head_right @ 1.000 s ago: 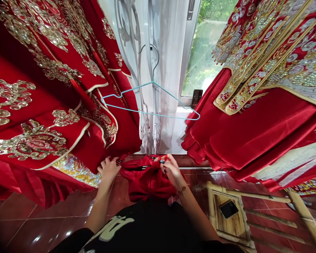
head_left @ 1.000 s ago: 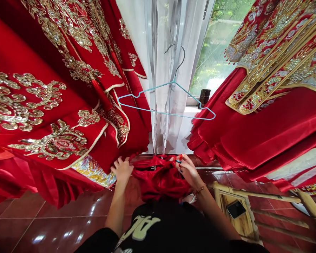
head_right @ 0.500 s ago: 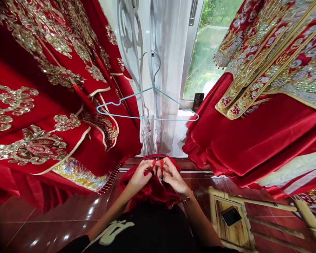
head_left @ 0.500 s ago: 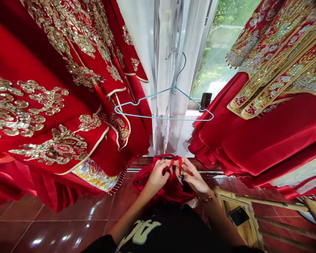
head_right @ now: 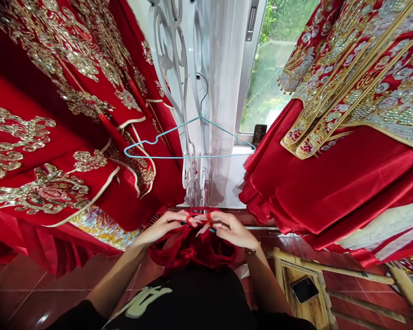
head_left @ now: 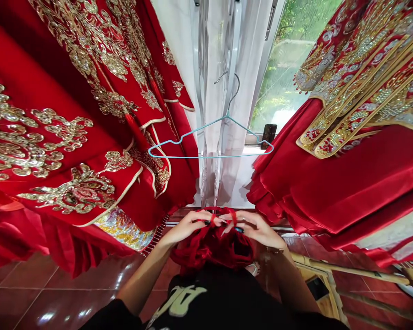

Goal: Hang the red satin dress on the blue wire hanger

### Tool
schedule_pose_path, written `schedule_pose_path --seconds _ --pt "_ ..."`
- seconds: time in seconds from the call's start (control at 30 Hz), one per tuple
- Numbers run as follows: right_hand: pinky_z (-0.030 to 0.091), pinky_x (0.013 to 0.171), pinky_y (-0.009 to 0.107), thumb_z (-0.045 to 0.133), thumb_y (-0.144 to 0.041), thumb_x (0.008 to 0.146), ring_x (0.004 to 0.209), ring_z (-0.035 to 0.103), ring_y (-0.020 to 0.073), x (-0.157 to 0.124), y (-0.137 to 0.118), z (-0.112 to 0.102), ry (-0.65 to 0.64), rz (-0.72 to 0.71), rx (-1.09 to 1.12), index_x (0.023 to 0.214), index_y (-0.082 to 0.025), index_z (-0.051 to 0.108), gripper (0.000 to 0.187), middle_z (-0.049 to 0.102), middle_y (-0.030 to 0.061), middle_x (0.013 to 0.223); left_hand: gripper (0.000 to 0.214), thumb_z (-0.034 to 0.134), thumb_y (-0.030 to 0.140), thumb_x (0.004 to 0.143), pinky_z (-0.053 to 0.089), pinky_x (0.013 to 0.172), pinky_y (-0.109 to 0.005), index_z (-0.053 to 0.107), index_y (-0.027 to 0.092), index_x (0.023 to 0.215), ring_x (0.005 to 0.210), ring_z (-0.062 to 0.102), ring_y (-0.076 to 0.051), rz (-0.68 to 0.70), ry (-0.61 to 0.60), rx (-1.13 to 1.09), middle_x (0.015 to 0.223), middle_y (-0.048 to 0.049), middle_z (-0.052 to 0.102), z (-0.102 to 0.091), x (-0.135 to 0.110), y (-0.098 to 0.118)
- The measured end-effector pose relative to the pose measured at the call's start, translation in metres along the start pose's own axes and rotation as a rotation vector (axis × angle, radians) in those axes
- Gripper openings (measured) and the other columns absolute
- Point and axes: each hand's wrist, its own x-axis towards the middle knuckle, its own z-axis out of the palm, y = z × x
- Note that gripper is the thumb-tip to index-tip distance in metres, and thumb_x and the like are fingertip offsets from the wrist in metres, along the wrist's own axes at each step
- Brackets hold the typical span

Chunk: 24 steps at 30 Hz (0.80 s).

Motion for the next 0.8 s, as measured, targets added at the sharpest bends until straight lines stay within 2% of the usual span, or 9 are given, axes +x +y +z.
schedule_pose_path --seconds 0.03,0.1,0.2,0.3,0.37,0.47,0.6,0.7,0.8 --pt "0.053 0.099 0.044 0.065 -0.037 0.087 0.097 0.072 0.0241 0.000 0.002 -0.004 0.094 -0.035 0.027 0.115 -0.022 0.071 0.032 0.073 0.0100 0.113 0.024 0.058 0.019 0.075 0.051 0.097 -0.039 0.082 0.021 0.079 0.093 0.070 -0.024 -0.009 0.076 -0.064 0.091 -0.0064 0.078 -0.004 -0.004 -0.004" --pt "0.056 0.095 0.044 0.066 -0.036 0.086 0.096 0.073 0.0262 -0.003 0.005 -0.017 0.324 -0.132 0.082 0.115 -0.022 0.074 0.033 0.073 0.0115 0.116 0.023 0.058 0.018 0.072 0.055 0.091 -0.037 0.081 0.019 0.077 0.093 0.070 -0.024 -0.004 0.305 -0.225 0.094 -0.0065 0.078 -0.016 -0.014 -0.012" --pt "0.055 0.099 0.047 0.065 -0.033 0.084 0.112 0.070 0.0298 -0.007 0.004 -0.047 0.599 -0.298 0.004 0.116 -0.023 0.075 0.035 0.070 0.0099 0.128 0.023 0.062 0.018 0.069 0.052 0.100 -0.040 0.081 0.019 0.083 0.110 0.068 -0.027 0.106 0.716 -0.333 0.102 -0.0070 0.079 -0.044 -0.029 -0.020" --pt "0.045 0.114 0.049 0.060 -0.037 0.090 0.127 0.062 0.0283 -0.010 -0.005 -0.090 0.738 -0.385 -0.342 0.124 -0.024 0.071 0.038 0.068 0.0061 0.134 0.025 0.067 0.023 0.074 0.041 0.116 -0.045 0.080 0.018 0.094 0.120 0.065 -0.027 0.301 1.043 -0.127 0.104 -0.0083 0.079 -0.072 -0.037 -0.018" --pt "0.041 0.118 0.048 0.062 -0.039 0.091 0.130 0.060 0.0277 -0.008 -0.013 -0.123 0.814 -0.417 -0.528 0.131 -0.025 0.067 0.043 0.063 0.0059 0.140 0.029 0.066 0.025 0.079 0.037 0.120 -0.044 0.078 0.019 0.104 0.125 0.063 -0.026 0.421 1.166 0.041 0.111 -0.0073 0.078 -0.086 -0.038 -0.012" --pt "0.045 0.115 0.049 0.072 -0.041 0.083 0.126 0.062 0.0304 0.006 -0.023 -0.173 0.827 -0.450 -0.574 0.135 -0.025 0.064 0.054 0.059 0.0086 0.144 0.041 0.067 0.028 0.082 0.039 0.119 -0.041 0.071 0.020 0.122 0.130 0.060 -0.025 0.501 1.211 0.157 0.126 -0.0078 0.072 -0.097 -0.033 -0.002" --pt "0.049 0.110 0.052 0.083 -0.041 0.070 0.125 0.063 0.0336 0.041 -0.032 -0.221 0.684 -0.369 -0.521 0.131 -0.024 0.065 0.066 0.058 0.0113 0.145 0.043 0.067 0.033 0.085 0.041 0.119 -0.040 0.070 0.021 0.126 0.131 0.059 -0.025 0.450 1.159 0.274 0.128 -0.0087 0.071 -0.098 -0.024 0.011" --pt "0.050 0.109 0.053 0.085 -0.041 0.065 0.128 0.060 0.0349 0.071 -0.041 -0.236 0.586 -0.301 -0.506 0.129 -0.020 0.066 0.070 0.058 0.0136 0.144 0.041 0.067 0.031 0.084 0.044 0.117 -0.038 0.071 0.022 0.124 0.127 0.062 -0.024 0.426 1.121 0.289 0.124 -0.0076 0.073 -0.090 -0.021 0.018" --pt "0.051 0.107 0.054 0.085 -0.038 0.064 0.126 0.062 0.0345 0.095 -0.053 -0.239 0.504 -0.249 -0.510 0.127 -0.017 0.067 0.069 0.065 0.0140 0.136 0.043 0.068 0.030 0.083 0.048 0.113 -0.037 0.071 0.020 0.124 0.123 0.065 -0.024 0.409 1.156 0.264 0.124 -0.0083 0.073 -0.083 -0.021 0.023"
